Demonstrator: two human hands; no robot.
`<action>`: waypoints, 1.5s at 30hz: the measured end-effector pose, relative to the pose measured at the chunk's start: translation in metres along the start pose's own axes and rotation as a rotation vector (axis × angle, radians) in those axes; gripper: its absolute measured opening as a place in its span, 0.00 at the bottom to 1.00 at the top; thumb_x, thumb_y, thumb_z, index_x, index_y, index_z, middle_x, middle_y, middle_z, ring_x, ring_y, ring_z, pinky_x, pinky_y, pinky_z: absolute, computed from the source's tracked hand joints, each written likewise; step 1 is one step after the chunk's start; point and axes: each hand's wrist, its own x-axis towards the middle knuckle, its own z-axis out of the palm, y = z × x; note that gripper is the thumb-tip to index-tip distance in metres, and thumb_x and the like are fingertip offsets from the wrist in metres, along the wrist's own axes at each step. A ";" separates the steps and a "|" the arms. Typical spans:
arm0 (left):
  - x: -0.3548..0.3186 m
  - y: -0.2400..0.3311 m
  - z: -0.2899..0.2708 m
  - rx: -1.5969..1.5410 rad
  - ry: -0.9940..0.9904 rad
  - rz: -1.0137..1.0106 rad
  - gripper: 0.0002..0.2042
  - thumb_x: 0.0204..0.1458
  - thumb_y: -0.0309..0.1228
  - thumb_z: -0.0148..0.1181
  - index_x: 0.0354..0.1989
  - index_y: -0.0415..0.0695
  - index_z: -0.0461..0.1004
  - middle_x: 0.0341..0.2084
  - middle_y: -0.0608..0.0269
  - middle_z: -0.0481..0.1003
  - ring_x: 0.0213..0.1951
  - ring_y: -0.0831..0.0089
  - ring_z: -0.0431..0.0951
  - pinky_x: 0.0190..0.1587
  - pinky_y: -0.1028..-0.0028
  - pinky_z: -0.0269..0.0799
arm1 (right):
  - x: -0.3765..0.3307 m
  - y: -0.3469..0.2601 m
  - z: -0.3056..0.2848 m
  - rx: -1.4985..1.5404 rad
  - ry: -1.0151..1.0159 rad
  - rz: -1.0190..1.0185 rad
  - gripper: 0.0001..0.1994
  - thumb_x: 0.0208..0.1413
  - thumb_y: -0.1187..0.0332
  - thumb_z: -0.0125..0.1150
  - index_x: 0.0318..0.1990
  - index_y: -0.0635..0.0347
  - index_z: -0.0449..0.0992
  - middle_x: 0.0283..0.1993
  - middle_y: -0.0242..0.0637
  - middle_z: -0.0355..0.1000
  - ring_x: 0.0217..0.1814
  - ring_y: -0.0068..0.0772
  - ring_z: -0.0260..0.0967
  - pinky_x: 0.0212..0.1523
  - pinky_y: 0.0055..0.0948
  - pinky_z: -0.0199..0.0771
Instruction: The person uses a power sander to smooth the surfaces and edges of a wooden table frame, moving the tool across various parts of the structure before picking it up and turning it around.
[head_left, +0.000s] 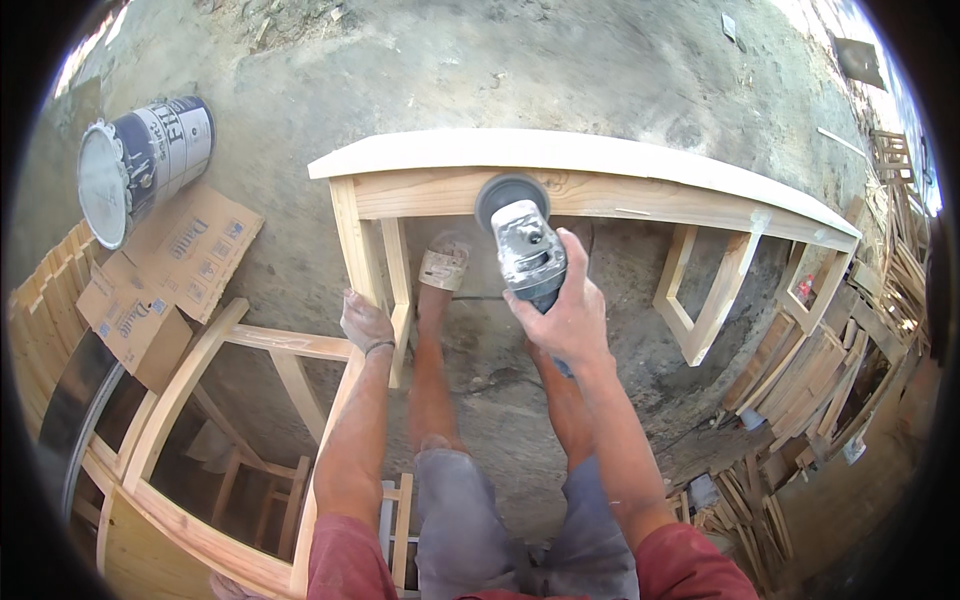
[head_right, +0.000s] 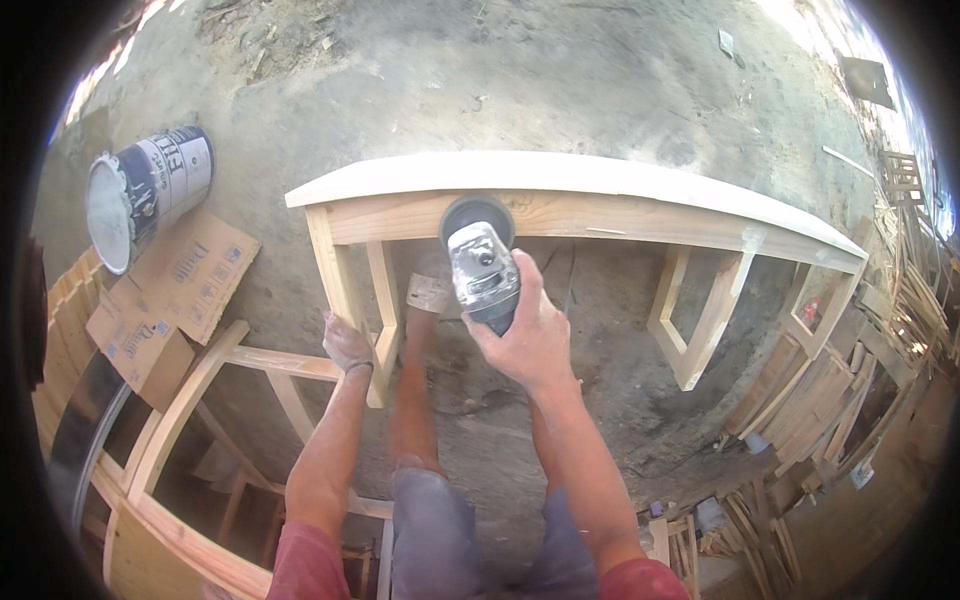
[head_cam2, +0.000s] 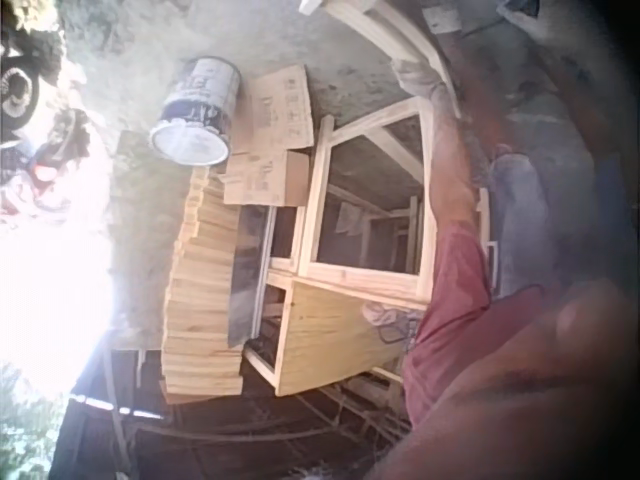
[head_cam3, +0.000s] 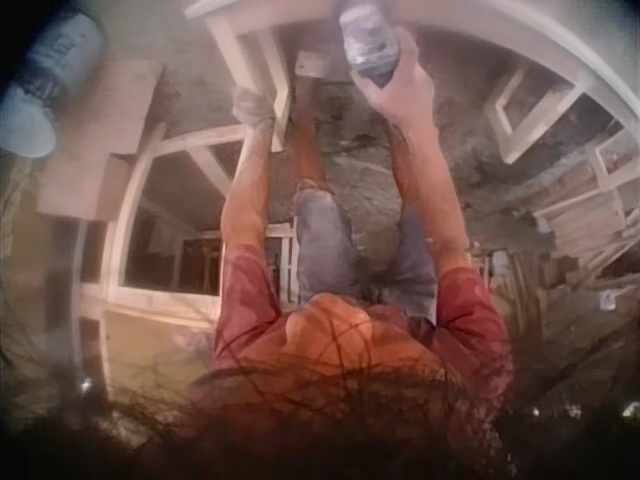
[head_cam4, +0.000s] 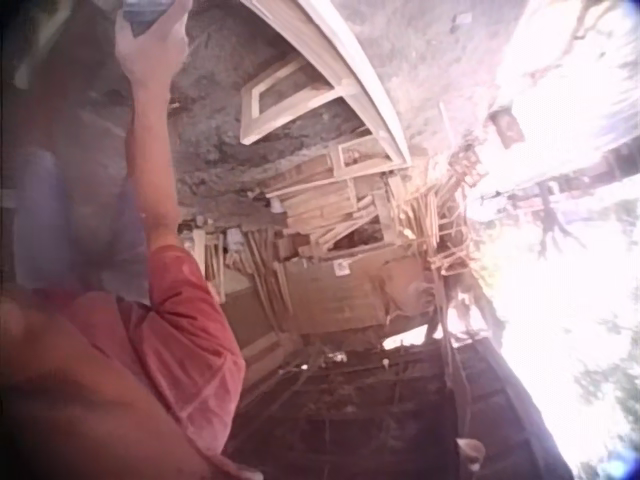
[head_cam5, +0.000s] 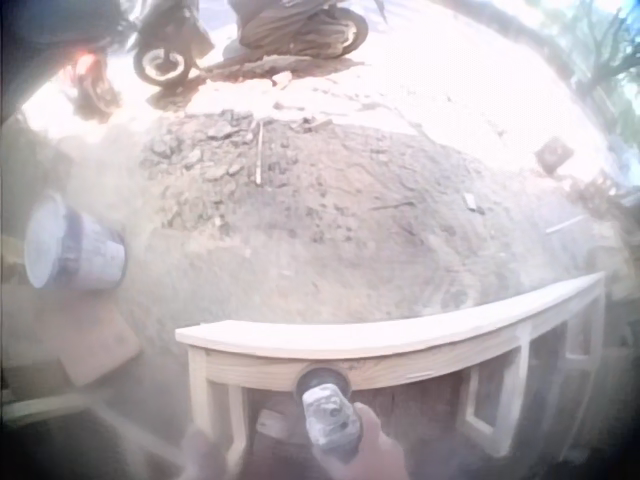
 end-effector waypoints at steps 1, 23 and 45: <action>-0.001 0.001 -0.003 -0.030 -0.078 -0.066 0.31 0.69 0.50 0.34 0.36 0.30 0.73 0.29 0.29 0.74 0.35 0.29 0.73 0.39 0.41 0.62 | 0.000 -0.001 0.006 -0.014 0.015 -0.040 0.45 0.49 0.59 0.74 0.71 0.57 0.53 0.52 0.58 0.76 0.44 0.60 0.82 0.41 0.48 0.84; 0.004 -0.009 -0.007 -0.033 -0.076 -0.014 0.38 0.70 0.54 0.27 0.50 0.26 0.75 0.42 0.25 0.77 0.47 0.29 0.76 0.49 0.43 0.67 | 0.025 -0.071 0.057 -0.003 -0.236 0.022 0.46 0.45 0.59 0.76 0.72 0.50 0.56 0.45 0.53 0.76 0.41 0.57 0.80 0.38 0.47 0.82; 0.012 -0.030 -0.017 -0.414 -0.413 -0.247 0.39 0.71 0.57 0.29 0.68 0.26 0.60 0.60 0.38 0.71 0.61 0.52 0.72 0.65 0.60 0.64 | 0.010 -0.040 0.041 0.020 -0.134 0.056 0.46 0.44 0.58 0.77 0.70 0.56 0.59 0.43 0.52 0.76 0.38 0.54 0.81 0.35 0.44 0.83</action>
